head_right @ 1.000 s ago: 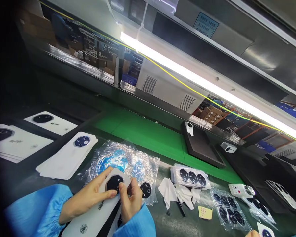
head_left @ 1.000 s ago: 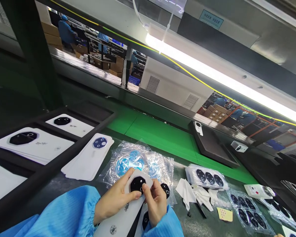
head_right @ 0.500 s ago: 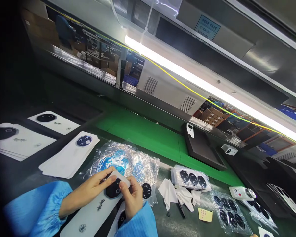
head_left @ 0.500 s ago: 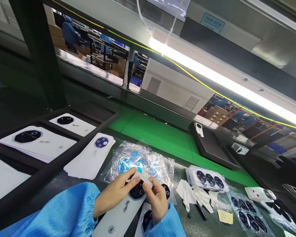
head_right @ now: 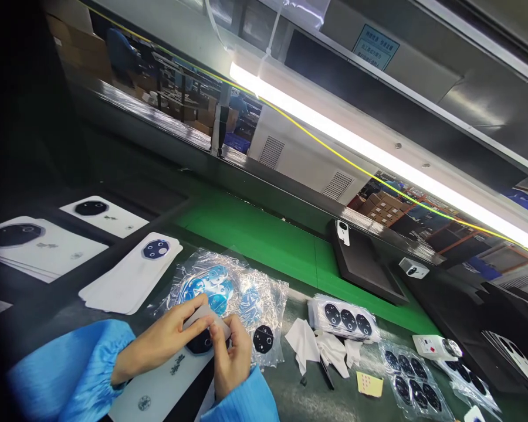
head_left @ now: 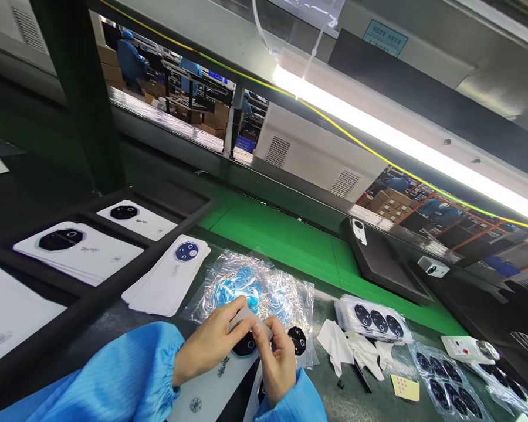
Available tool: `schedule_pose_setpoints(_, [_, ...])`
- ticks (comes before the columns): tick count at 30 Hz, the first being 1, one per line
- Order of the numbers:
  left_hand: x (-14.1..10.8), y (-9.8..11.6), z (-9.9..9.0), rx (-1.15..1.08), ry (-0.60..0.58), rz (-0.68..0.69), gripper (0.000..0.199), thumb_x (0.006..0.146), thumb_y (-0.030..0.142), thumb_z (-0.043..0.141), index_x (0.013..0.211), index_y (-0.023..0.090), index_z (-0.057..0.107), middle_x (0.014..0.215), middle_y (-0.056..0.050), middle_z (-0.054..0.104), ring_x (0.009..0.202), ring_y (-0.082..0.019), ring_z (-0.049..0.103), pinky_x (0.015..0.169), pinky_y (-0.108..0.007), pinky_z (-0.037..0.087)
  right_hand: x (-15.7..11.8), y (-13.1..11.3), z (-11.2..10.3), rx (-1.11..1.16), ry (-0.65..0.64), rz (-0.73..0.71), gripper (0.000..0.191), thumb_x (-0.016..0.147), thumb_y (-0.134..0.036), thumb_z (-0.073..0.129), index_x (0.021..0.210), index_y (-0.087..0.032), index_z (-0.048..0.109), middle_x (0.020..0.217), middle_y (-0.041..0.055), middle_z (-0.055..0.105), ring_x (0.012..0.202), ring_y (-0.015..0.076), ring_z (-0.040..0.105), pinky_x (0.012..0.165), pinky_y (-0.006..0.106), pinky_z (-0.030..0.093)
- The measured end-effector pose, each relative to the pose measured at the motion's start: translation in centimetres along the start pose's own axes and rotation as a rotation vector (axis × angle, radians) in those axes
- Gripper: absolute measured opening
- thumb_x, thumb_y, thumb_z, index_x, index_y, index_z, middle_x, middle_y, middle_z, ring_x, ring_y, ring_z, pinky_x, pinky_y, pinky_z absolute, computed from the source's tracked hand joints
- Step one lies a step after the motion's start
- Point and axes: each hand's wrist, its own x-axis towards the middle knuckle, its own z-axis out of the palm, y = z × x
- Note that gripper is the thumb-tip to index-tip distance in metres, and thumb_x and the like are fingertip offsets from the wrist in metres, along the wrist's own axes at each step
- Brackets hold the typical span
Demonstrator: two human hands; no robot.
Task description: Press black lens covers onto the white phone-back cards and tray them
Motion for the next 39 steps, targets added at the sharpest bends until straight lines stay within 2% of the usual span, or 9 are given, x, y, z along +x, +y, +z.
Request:
schedule_pose_setpoints(3, [0.4, 0.0, -0.2, -0.166, -0.009, -0.027, 0.038, 0.075, 0.057, 0.051, 0.066, 0.023, 0.039, 0.064, 0.005, 0.039, 0.064, -0.015, 0.039, 0.059, -0.027, 0.034, 0.3, 0.2, 0.1, 0.137, -0.028, 0.071, 0.041, 0.077, -0.062, 0.061, 0.069, -0.021, 0.059, 0.061, -0.003, 0.048, 0.059, 0.0142, 0.042, 0.059, 0.026, 0.037])
schedule_pose_setpoints(7, [0.7, 0.0, -0.4, -0.399, 0.041, -0.074, 0.046, 0.071, 0.065, 0.057, 0.067, 0.022, 0.04, 0.065, 0.006, 0.041, 0.064, -0.014, 0.041, 0.06, -0.026, 0.036, 0.3, 0.8, 0.5, 0.317, -0.091, 0.117, 0.047, 0.07, -0.061, 0.069, 0.096, -0.022, 0.07, 0.08, 0.0021, 0.065, 0.077, 0.0204, 0.057, 0.073, 0.03, 0.044])
schedule_pose_setpoints(12, [0.5, 0.0, -0.3, -0.365, 0.029, -0.069, 0.048, 0.07, 0.067, 0.059, 0.07, 0.021, 0.044, 0.065, 0.006, 0.046, 0.066, -0.015, 0.045, 0.06, -0.026, 0.038, 0.0, 1.4, 0.5, 0.283, -0.076, 0.123, 0.042, 0.073, -0.06, 0.066, 0.082, -0.019, 0.069, 0.075, 0.002, 0.064, 0.072, 0.0186, 0.055, 0.067, 0.028, 0.044])
schedule_pose_setpoints(17, [0.3, 0.0, 0.0, -0.294, 0.089, -0.041, 0.043, 0.071, 0.063, 0.058, 0.068, 0.022, 0.046, 0.062, 0.005, 0.046, 0.061, -0.015, 0.046, 0.057, -0.026, 0.038, -0.4, 1.2, 0.7, 0.108, 0.005, 0.017, 0.044, 0.078, -0.061, 0.061, 0.064, -0.02, 0.053, 0.061, -0.0036, 0.045, 0.059, 0.0125, 0.039, 0.055, 0.024, 0.033])
schedule_pose_setpoints(23, [0.4, 0.3, -0.1, -0.436, 0.094, -0.149, 0.042, 0.064, 0.06, 0.064, 0.066, 0.023, 0.044, 0.064, 0.004, 0.047, 0.068, -0.018, 0.049, 0.061, -0.028, 0.04, 0.3, 0.6, 0.6, 0.182, -0.064, 0.147, 0.053, 0.071, -0.071, 0.06, 0.059, -0.022, 0.044, 0.058, -0.0051, 0.036, 0.056, 0.0119, 0.031, 0.051, 0.024, 0.031])
schedule_pose_setpoints(26, [0.4, 0.4, -0.1, -0.52, 0.04, -0.199, 0.047, 0.06, 0.063, 0.065, 0.071, 0.022, 0.045, 0.065, 0.006, 0.046, 0.067, -0.016, 0.048, 0.062, -0.027, 0.04, 0.8, 1.0, 0.3, 0.252, -0.124, 0.201, 0.054, 0.067, -0.072, 0.063, 0.059, -0.021, 0.048, 0.058, -0.0043, 0.04, 0.058, 0.0126, 0.035, 0.055, 0.024, 0.034])
schedule_pose_setpoints(30, [0.6, -0.1, 0.1, -0.551, 0.017, -0.193, 0.052, 0.062, 0.068, 0.065, 0.073, 0.021, 0.046, 0.066, 0.007, 0.047, 0.066, -0.014, 0.048, 0.063, -0.026, 0.039, 0.8, 1.9, 0.1, 0.399, -0.143, 0.286, 0.044, 0.07, -0.063, 0.068, 0.068, -0.02, 0.059, 0.065, -0.0003, 0.055, 0.064, 0.0162, 0.05, 0.062, 0.027, 0.043])
schedule_pose_setpoints(34, [0.7, -0.8, 0.4, -0.588, 0.027, -0.193, 0.049, 0.069, 0.068, 0.061, 0.075, 0.021, 0.047, 0.069, 0.007, 0.048, 0.07, -0.015, 0.051, 0.067, -0.026, 0.039, 0.6, 2.2, 0.0, 0.476, -0.186, 0.365, 0.045, 0.068, -0.063, 0.07, 0.079, -0.02, 0.064, 0.064, 0.0018, 0.062, 0.057, 0.0176, 0.056, 0.05, 0.027, 0.044])
schedule_pose_setpoints(39, [0.8, -1.3, 0.6, -0.636, -0.008, -0.228, 0.049, 0.069, 0.069, 0.06, 0.074, 0.022, 0.045, 0.063, 0.007, 0.046, 0.06, -0.013, 0.048, 0.058, -0.025, 0.037, 0.7, 2.3, -0.2, 0.477, -0.191, 0.377, 0.049, 0.066, -0.064, 0.071, 0.083, -0.019, 0.065, 0.059, -0.001, 0.06, 0.049, 0.0146, 0.053, 0.044, 0.024, 0.041])
